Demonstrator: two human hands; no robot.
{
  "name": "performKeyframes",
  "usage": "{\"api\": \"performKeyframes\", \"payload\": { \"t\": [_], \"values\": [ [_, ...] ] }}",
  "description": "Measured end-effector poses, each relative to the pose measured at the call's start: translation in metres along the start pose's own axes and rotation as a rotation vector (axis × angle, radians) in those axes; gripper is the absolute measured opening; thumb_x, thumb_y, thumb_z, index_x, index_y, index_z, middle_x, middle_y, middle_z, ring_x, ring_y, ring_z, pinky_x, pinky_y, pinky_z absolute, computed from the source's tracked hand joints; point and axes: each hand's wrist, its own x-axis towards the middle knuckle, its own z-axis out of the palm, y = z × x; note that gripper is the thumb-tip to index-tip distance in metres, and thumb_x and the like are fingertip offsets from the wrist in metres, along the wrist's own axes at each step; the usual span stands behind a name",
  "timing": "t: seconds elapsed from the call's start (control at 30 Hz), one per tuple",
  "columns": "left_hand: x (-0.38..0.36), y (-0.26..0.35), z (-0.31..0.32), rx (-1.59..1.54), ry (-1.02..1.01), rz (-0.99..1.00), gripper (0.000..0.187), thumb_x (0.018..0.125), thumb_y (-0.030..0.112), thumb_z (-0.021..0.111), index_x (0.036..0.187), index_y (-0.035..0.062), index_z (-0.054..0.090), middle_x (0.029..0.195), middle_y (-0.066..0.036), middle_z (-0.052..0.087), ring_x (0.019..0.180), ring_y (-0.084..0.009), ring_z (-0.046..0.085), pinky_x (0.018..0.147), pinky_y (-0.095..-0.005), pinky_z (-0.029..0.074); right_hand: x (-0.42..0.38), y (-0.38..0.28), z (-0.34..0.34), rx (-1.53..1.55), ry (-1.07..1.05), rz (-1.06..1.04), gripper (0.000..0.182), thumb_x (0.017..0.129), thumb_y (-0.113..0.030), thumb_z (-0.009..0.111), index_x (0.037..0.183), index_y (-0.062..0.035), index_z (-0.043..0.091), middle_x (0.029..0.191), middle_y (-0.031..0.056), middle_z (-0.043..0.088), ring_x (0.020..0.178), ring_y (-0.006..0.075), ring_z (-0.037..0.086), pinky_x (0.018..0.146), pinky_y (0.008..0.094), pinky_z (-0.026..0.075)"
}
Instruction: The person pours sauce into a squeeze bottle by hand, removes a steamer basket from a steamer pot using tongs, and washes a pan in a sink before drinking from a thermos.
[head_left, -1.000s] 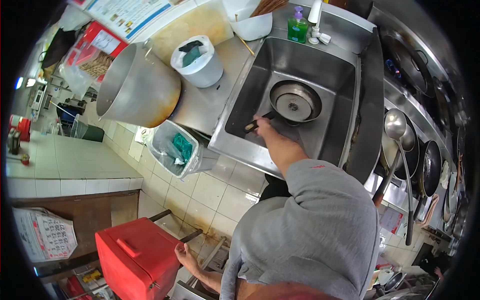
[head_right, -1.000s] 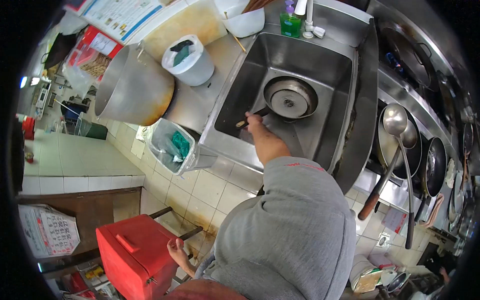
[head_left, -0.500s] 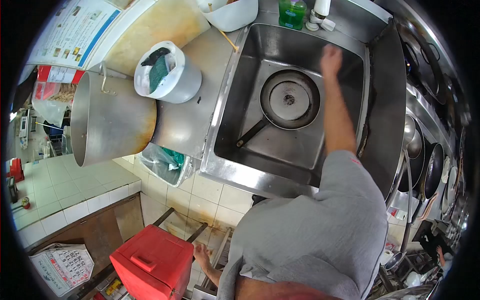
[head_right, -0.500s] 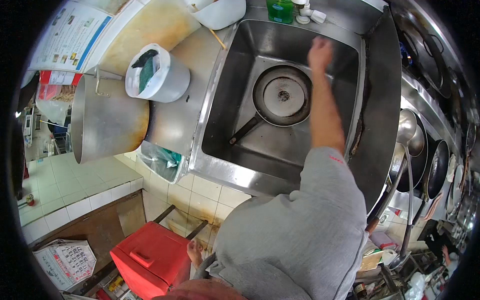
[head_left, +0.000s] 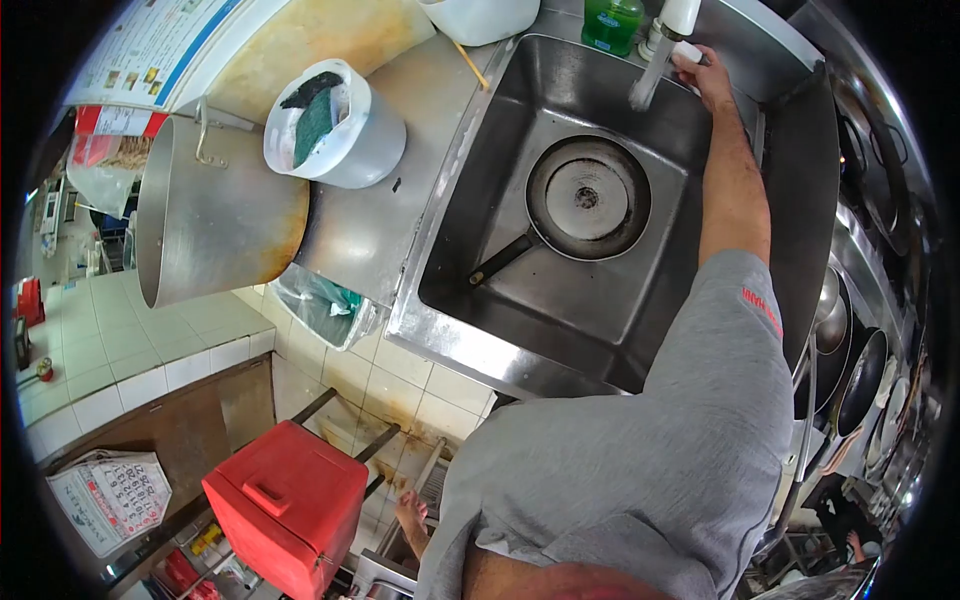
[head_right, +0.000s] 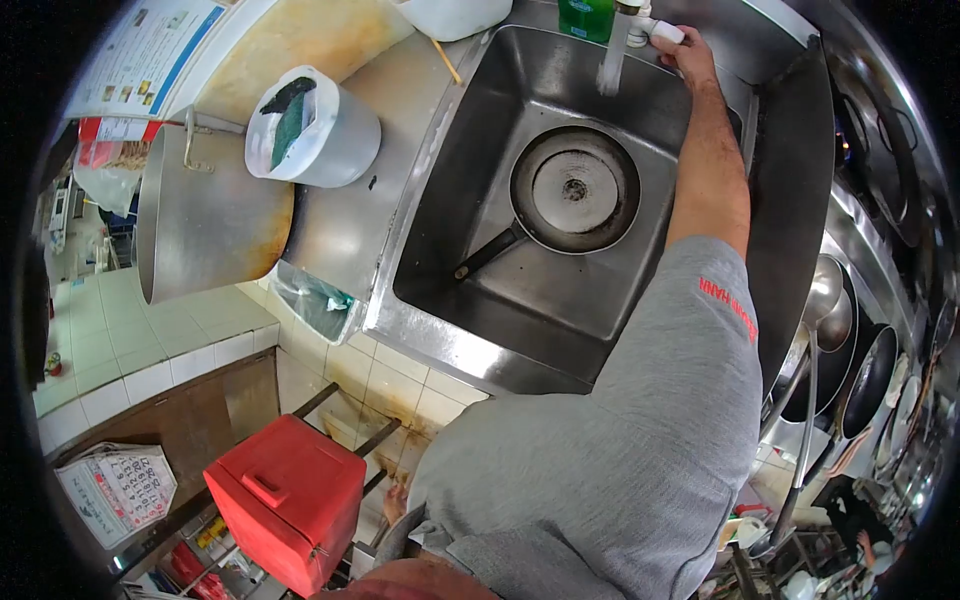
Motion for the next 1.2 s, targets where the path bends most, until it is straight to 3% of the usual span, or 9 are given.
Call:
{"api": "performKeyframes", "payload": {
  "t": [0.23, 0.3, 0.33, 0.37, 0.47, 0.6, 0.8, 1.0, 1.2],
  "values": [
    [0.007, -0.054, 0.02, -0.234, 0.076, 0.032, 0.022, 0.08, 0.017, 0.063, 0.096, 0.006, 0.052, 0.071, -0.004, 0.055, 0.05, -0.0128, 0.051, 0.04, -0.0242, 0.039, -0.085, 0.053, 0.0, 0.281, 0.488, -0.048, 0.044, 0.077, -0.019, 0.068, 0.113, 0.0, 0.052, 0.085, 0.0067, 0.06, 0.061, 0.0108, 0.052, 0.053, 0.0239, 0.044],
    [0.013, -0.078, 0.026, -0.144, 0.075, 0.055, 0.02, 0.079, 0.015, 0.064, 0.092, 0.0042, 0.053, 0.07, -0.004, 0.055, 0.049, -0.0129, 0.05, 0.039, -0.0246, 0.038, -0.151, 0.105, 0.007, 0.114, 0.605, 0.109, 0.03, 0.083, -0.021, 0.058, 0.102, 0.0032, 0.058, 0.087, 0.0145, 0.063, 0.068, 0.0237, 0.059, 0.062, 0.0332, 0.049],
    [-0.001, -0.077, 0.036, -0.176, 0.072, 0.085, 0.02, 0.079, 0.015, 0.064, 0.091, 0.0035, 0.053, 0.07, -0.004, 0.055, 0.049, -0.0128, 0.051, 0.04, -0.0248, 0.039, -0.176, 0.139, 0.009, -0.461, 0.492, 0.189, 0.031, 0.084, -0.018, 0.054, 0.104, 0.0048, 0.057, 0.089, 0.0172, 0.062, 0.073, 0.0289, 0.06, 0.069, 0.0364, 0.051],
    [-0.022, -0.073, 0.041, -0.222, 0.095, 0.108, 0.019, 0.079, 0.014, 0.064, 0.09, 0.0027, 0.053, 0.069, -0.004, 0.055, 0.05, -0.0126, 0.051, 0.04, -0.0249, 0.039, -0.223, 0.126, 0.055, 0.133, 0.551, 0.378, 0.03, 0.083, -0.018, 0.053, 0.102, 0.0053, 0.057, 0.095, 0.0185, 0.061, 0.081, 0.0294, 0.059, 0.073, 0.0386, 0.051],
    [-0.017, -0.152, 0.052, -0.078, 0.266, 0.185, 0.032, 0.078, 0.031, 0.062, 0.084, -0.0003, 0.058, 0.071, -0.009, 0.061, 0.064, -0.0177, 0.058, 0.059, -0.033, 0.047, -0.338, 0.019, 0.164, -0.263, 0.163, 0.311, 0.022, 0.084, -0.018, 0.057, 0.09, 0.0036, 0.054, 0.088, 0.0116, 0.057, 0.08, 0.0218, 0.054, 0.075, 0.033, 0.047],
    [-0.066, -0.21, 0.073, -0.15, 0.481, 0.081, 0.033, 0.076, 0.029, 0.066, 0.09, 0.0001, 0.058, 0.074, -0.007, 0.06, 0.064, -0.0155, 0.056, 0.058, -0.0309, 0.046, -0.402, -0.082, 0.298, 0.266, -0.236, -0.477, 0.023, 0.085, -0.019, 0.061, 0.089, 0.0008, 0.049, 0.076, 0.0076, 0.051, 0.067, 0.0157, 0.047, 0.062, 0.0279, 0.042],
    [-0.176, -0.352, 0.141, -0.523, 0.651, -0.207, 0.042, 0.071, 0.036, 0.065, 0.096, 0.0026, 0.06, 0.093, -0.017, 0.063, 0.089, -0.0307, 0.06, 0.08, -0.0382, 0.046, -0.559, -0.185, 0.376, 0.504, -0.869, -0.509, 0.031, 0.083, -0.016, 0.063, 0.101, 0.0044, 0.048, 0.08, 0.0089, 0.054, 0.067, 0.0144, 0.048, 0.062, 0.0271, 0.042],
    [-0.312, -0.501, 0.267, -0.703, 0.745, -0.592, 0.039, 0.07, 0.033, 0.064, 0.094, 0.0033, 0.06, 0.092, -0.016, 0.063, 0.089, -0.0289, 0.059, 0.08, -0.0372, 0.046, -0.837, -0.094, 0.309, 0.372, -1.653, -0.39, 0.027, 0.085, -0.015, 0.058, 0.106, -0.0009, 0.051, 0.077, 0.003, 0.051, 0.064, 0.0104, 0.045, 0.057, 0.0238, 0.04],
    [-0.428, -0.549, 0.319, -0.93, 0.975, -0.791, 0.038, 0.071, 0.031, 0.066, 0.093, 0.0019, 0.059, 0.086, -0.014, 0.062, 0.083, -0.0266, 0.059, 0.077, -0.0353, 0.047, -1.066, -0.108, 0.071, 0.267, -2.685, -0.435, 0.025, 0.08, -0.011, 0.064, 0.102, -0.0022, 0.058, 0.077, -0.0012, 0.052, 0.066, 0.0076, 0.047, 0.06, 0.0214, 0.042]
  ]
}}
